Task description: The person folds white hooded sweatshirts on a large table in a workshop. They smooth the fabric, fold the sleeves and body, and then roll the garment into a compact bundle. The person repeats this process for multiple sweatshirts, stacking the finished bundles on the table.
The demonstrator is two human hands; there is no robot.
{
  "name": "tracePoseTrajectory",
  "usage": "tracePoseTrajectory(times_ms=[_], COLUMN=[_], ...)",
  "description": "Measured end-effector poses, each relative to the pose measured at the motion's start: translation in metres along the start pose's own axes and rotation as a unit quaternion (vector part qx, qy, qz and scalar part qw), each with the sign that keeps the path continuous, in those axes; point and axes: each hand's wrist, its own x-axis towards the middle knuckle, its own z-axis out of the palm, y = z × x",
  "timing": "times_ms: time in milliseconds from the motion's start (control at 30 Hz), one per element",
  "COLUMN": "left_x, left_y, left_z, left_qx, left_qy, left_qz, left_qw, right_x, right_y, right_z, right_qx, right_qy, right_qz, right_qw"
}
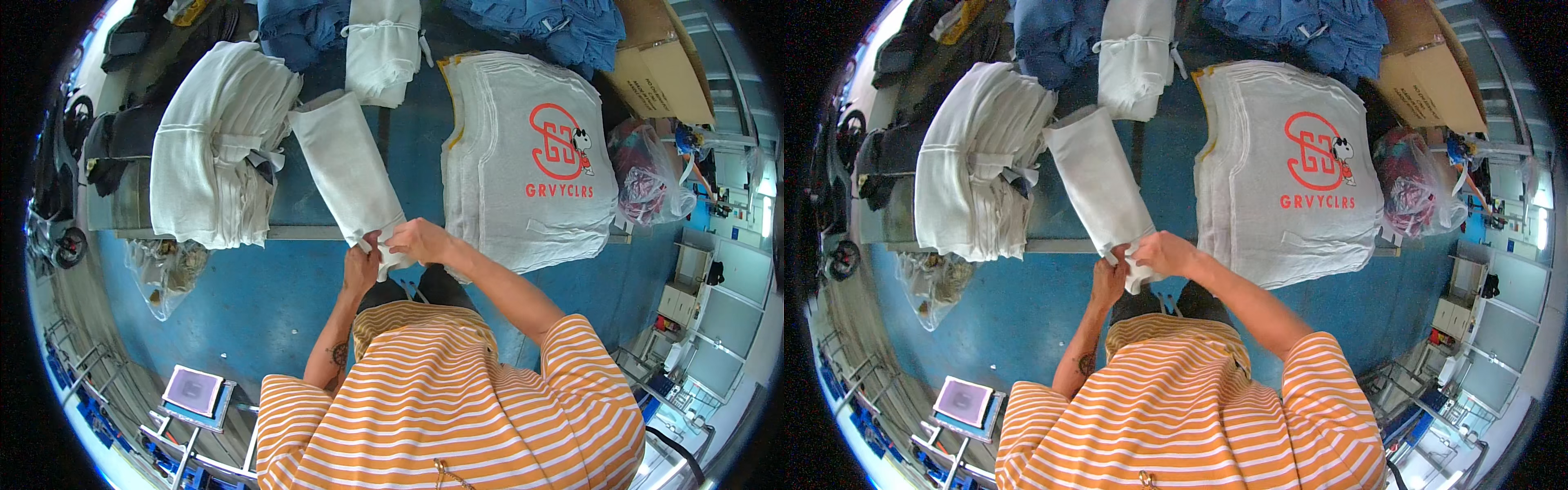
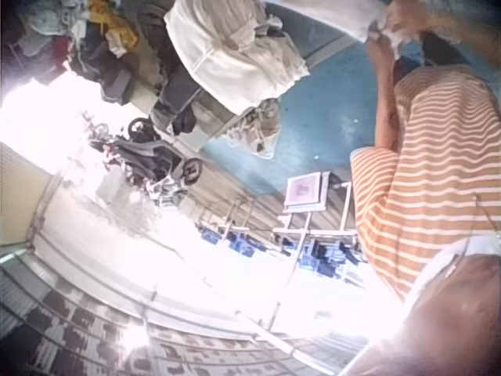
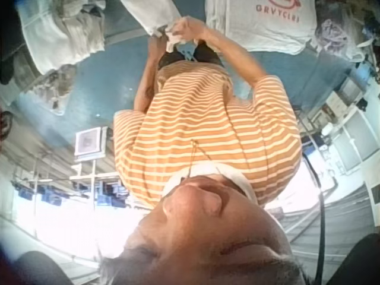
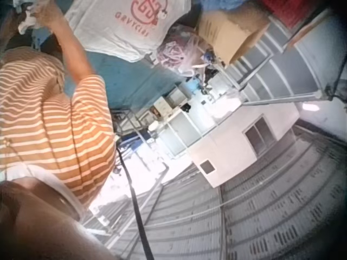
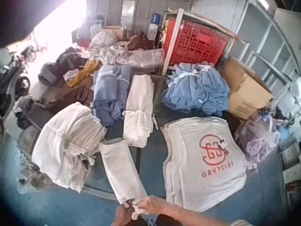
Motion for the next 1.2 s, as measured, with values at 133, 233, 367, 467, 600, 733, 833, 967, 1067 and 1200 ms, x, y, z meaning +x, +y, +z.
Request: tracePoseTrajectory(times_ms=[133, 233, 367, 467, 600, 733, 833, 967, 1067, 1200], left_x=[0.028, 0.007, 0.004, 0.002, 0.006, 0.02, 0.025, 0.023, 0.014, -0.002], left_y=[0.012, -0.008, 0.0, 0.008, 0.013, -0.008, -0.02, -0.008, -0.007, -0.014], left_z=[-0.006, -0.017, -0.016, -0.021, -0.027, -0.026, -0.029, -0.034, -0.032, -0.03], left_qx=[0.111, 0.063, -0.033, 0.021, 0.182, 0.256, 0.004, 0.011, 0.041, 0.134], left_qy=[0.087, 0.041, 0.088, 0.117, 0.103, 0.109, 0.033, 0.015, 0.018, 0.12], left_qz=[0.127, 0.098, 0.059, 0.06, 0.104, 0.184, -0.093, -0.138, -0.085, 0.082], left_qw=[0.982, 0.992, 0.994, 0.991, 0.972, 0.943, 0.995, 0.99, 0.995, 0.98], right_x=[0.027, 0.039, 0.055, 0.045, 0.031, 0.027, 0.022, 0.007, 0.008, -0.014], right_y=[0.018, 0.014, 0.021, 0.028, 0.009, 0.013, 0.003, -0.016, -0.012, 0.008], right_z=[-0.032, -0.019, 0.0, 0.033, 0.037, 0.054, 0.043, 0.047, 0.073, 0.07], right_qx=[-0.006, -0.029, -0.146, -0.091, -0.067, -0.145, -0.133, -0.003, 0.093, 0.021], right_qy=[0.064, 0.121, 0.148, 0.028, -0.001, 0.118, 0.207, 0.163, 0.128, 0.081], right_qz=[-0.027, 0.005, -0.07, -0.096, 0.003, 0.025, 0.018, 0.081, 0.1, 0.142], right_qw=[0.998, 0.992, 0.976, 0.991, 0.998, 0.982, 0.969, 0.983, 0.982, 0.986])
